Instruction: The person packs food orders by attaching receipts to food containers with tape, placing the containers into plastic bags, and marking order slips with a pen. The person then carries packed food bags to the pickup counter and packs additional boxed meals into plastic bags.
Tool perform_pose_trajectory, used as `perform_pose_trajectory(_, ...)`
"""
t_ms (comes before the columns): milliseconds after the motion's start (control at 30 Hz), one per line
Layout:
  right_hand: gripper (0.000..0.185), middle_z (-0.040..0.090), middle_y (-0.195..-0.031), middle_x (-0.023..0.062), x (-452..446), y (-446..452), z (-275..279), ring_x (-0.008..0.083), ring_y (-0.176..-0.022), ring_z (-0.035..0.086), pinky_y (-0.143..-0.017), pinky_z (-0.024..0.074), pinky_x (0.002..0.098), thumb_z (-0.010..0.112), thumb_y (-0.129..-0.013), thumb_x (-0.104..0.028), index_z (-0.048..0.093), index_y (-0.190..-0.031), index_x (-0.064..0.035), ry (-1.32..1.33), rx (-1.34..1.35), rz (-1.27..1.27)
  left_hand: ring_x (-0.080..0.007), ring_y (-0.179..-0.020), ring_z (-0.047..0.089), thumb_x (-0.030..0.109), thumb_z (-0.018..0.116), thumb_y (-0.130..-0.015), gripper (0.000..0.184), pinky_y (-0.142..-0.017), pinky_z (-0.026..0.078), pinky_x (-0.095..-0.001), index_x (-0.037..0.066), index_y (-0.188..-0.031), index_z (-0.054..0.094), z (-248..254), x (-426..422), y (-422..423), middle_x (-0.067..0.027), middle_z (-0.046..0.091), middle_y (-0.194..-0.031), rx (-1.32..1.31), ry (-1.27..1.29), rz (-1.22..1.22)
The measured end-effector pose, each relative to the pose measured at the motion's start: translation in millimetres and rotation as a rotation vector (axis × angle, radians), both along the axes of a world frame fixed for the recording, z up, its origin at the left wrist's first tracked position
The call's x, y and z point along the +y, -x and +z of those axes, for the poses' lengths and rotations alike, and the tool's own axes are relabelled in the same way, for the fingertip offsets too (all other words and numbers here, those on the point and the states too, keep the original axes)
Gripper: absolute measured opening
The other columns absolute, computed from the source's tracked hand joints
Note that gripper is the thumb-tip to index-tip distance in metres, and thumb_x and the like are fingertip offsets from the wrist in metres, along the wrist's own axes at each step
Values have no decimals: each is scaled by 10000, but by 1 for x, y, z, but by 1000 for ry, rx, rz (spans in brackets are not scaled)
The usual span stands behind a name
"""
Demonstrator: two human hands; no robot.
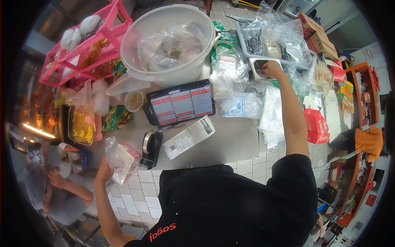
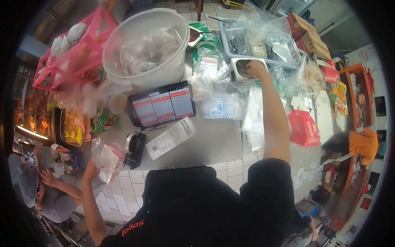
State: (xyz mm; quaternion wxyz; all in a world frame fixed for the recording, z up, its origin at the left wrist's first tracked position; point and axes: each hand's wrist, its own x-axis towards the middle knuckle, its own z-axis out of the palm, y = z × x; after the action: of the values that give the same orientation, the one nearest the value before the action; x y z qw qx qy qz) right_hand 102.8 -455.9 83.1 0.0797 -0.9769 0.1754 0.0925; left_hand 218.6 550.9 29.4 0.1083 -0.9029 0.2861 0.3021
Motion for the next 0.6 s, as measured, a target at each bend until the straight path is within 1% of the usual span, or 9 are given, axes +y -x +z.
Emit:
perform_pose_trajectory(33, 187, 714, -867, 138, 0, 3, 4, 305, -785, 680, -759, 536, 381, 695, -754, -245, 765, -883, -130, -3, -43, 32, -447, -1034, 576, 282, 597, -877, 395, -872, 461, -493, -58, -1079, 619, 7, -11, 4, -313, 606, -1087, -12, 32, 41)
perform_pose_trajectory(133, 189, 722, -803, 101, 21, 12, 33, 217, -740, 679, -718, 539, 328, 719, -782, -251, 766, -892, -104, -156, -101, -157, -466, -986, 579, 287, 589, -879, 377, -851, 458, -508, -57, -1026, 633, 65, -76, 15, -330, 605, -1035, -28, 115, 142)
perform_pose_trajectory(200, 199, 711, -803, 74, 21, 15, 37, 168, -745, 670, -700, 535, 286, 733, -801, -233, 754, -917, -73, -433, -179, -385, -472, -988, 578, 292, 584, -884, 382, -855, 456, -511, -59, -1026, 639, 81, -90, 17, -332, 609, -1021, -1, 143, 183)
perform_pose_trajectory(233, 205, 706, -803, 60, 21, 18, 38, 144, -747, 666, -691, 532, 265, 740, -810, -224, 748, -930, -57, -573, -216, -499, -471, -994, 577, 302, 579, -888, 392, -861, 454, -510, -57, -1031, 638, 66, -75, 14, -333, 608, -1023, -48, 165, 170)
perform_pose_trajectory(333, 198, 683, -881, 50, 33, 30, 51, 138, -795, 663, -716, 540, 233, 728, -840, -159, 700, -976, -17, -804, -450, -615, -461, -1009, 578, 333, 565, -897, 423, -879, 449, -503, -53, -1058, 631, 14, -37, 2, -329, 609, -1035, -166, 230, 111)
perform_pose_trajectory(433, 188, 666, -949, 68, 49, 45, 65, 155, -833, 666, -748, 550, 239, 699, -866, -127, 637, -998, -8, -1038, -675, -576, -441, -1023, 587, 360, 550, -904, 458, -898, 446, -487, -46, -1104, 617, 1, -32, -14, -312, 618, -1057, -246, 291, 27)
perform_pose_trajectory(500, 171, 668, -969, 84, 104, 53, 101, 153, -847, 664, -771, 553, 245, 686, -875, -107, 611, -992, -7, -1112, -788, -490, -427, -1032, 593, 379, 540, -909, 482, -911, 445, -476, -41, -1135, 608, 0, -30, -30, -301, 623, -1072, -304, 335, -31)
perform_pose_trajectory(567, 214, 691, -976, 131, 182, 60, 139, 192, -858, 686, -794, 564, 280, 695, -867, -120, 597, -996, 20, -1147, -873, -364, -380, -1028, 607, 351, 547, -914, 468, -911, 454, -450, -37, -1172, 587, 6, -47, -38, -259, 639, -1076, -47, 482, 61)
perform_pose_trajectory(600, 208, 695, -960, 134, 225, 64, 152, 185, -852, 685, -779, 557, 278, 692, -869, -118, 599, -989, 23, -1099, -862, -346, -356, -1026, 614, 337, 550, -916, 463, -912, 458, -437, -35, -1191, 577, 13, -56, -40, -238, 647, -1078, 86, 547, 113)
